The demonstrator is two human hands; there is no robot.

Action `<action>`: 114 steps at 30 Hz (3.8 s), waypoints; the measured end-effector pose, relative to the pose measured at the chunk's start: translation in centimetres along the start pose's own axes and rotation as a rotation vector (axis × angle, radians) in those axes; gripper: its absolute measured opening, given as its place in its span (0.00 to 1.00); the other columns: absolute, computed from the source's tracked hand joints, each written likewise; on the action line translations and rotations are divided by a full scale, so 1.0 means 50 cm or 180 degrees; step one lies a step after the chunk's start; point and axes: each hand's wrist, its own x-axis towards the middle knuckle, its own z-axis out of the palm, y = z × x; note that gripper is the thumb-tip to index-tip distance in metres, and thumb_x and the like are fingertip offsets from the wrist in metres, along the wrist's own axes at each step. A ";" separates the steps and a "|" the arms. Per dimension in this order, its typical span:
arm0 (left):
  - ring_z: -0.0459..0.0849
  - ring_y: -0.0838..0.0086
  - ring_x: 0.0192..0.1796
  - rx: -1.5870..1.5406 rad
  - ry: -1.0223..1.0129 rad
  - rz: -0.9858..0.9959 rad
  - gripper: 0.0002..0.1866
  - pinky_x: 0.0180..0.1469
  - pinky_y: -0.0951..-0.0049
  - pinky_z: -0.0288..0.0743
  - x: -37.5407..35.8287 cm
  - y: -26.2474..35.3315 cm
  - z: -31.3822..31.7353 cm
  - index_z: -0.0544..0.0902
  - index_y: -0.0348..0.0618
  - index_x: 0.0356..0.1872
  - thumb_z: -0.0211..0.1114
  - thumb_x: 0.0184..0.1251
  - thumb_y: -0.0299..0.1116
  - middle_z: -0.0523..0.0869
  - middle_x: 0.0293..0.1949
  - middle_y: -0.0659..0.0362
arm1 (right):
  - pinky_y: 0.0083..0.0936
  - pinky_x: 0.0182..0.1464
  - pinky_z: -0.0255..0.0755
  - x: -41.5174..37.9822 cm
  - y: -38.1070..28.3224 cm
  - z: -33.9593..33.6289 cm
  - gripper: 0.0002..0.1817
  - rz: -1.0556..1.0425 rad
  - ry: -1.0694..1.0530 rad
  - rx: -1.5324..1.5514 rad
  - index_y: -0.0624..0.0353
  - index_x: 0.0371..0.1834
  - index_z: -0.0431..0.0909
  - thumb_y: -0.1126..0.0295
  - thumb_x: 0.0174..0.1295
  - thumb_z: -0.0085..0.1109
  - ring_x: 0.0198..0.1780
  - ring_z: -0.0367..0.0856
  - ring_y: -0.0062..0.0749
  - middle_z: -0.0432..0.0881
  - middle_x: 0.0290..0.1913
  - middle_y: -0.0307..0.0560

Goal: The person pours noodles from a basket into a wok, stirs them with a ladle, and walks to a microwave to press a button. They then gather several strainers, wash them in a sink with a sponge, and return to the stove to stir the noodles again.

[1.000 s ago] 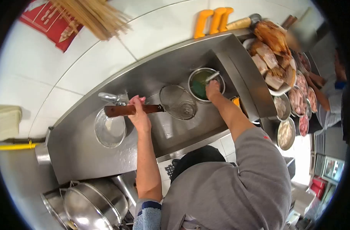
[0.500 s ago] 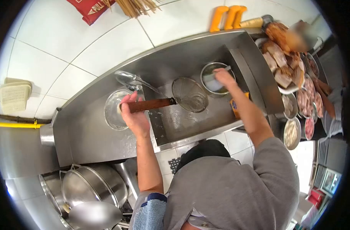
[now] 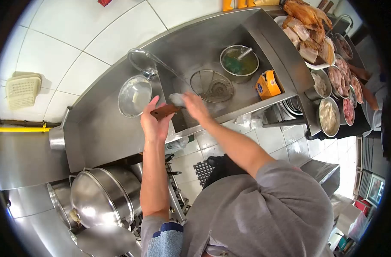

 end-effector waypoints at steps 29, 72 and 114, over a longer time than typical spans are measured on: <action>0.74 0.68 0.60 0.1376 0.0047 0.1263 0.17 0.62 0.67 0.64 0.009 0.010 0.182 0.79 0.42 0.51 0.45 0.67 0.26 0.78 0.57 0.54 | 0.39 0.52 0.74 0.068 -0.194 -0.133 0.18 -0.0863 -0.0186 0.1016 0.56 0.51 0.79 0.78 0.59 0.46 0.48 0.79 0.52 0.82 0.43 0.54; 0.77 0.69 0.55 0.2100 0.0233 0.1350 0.26 0.58 0.71 0.70 0.029 0.040 0.183 0.75 0.40 0.62 0.44 0.78 0.50 0.78 0.56 0.55 | 0.43 0.45 0.76 0.132 -0.257 -0.148 0.34 -0.1784 -0.1032 0.0743 0.58 0.50 0.73 0.69 0.32 0.72 0.44 0.81 0.56 0.83 0.44 0.57; 0.74 0.69 0.57 0.1984 0.0243 0.2755 0.24 0.61 0.66 0.65 0.115 0.018 0.036 0.75 0.38 0.54 0.40 0.80 0.47 0.77 0.54 0.55 | 0.38 0.51 0.73 0.190 -0.251 -0.021 0.20 -0.1050 -0.2624 0.0013 0.57 0.48 0.80 0.55 0.68 0.43 0.48 0.82 0.46 0.84 0.46 0.54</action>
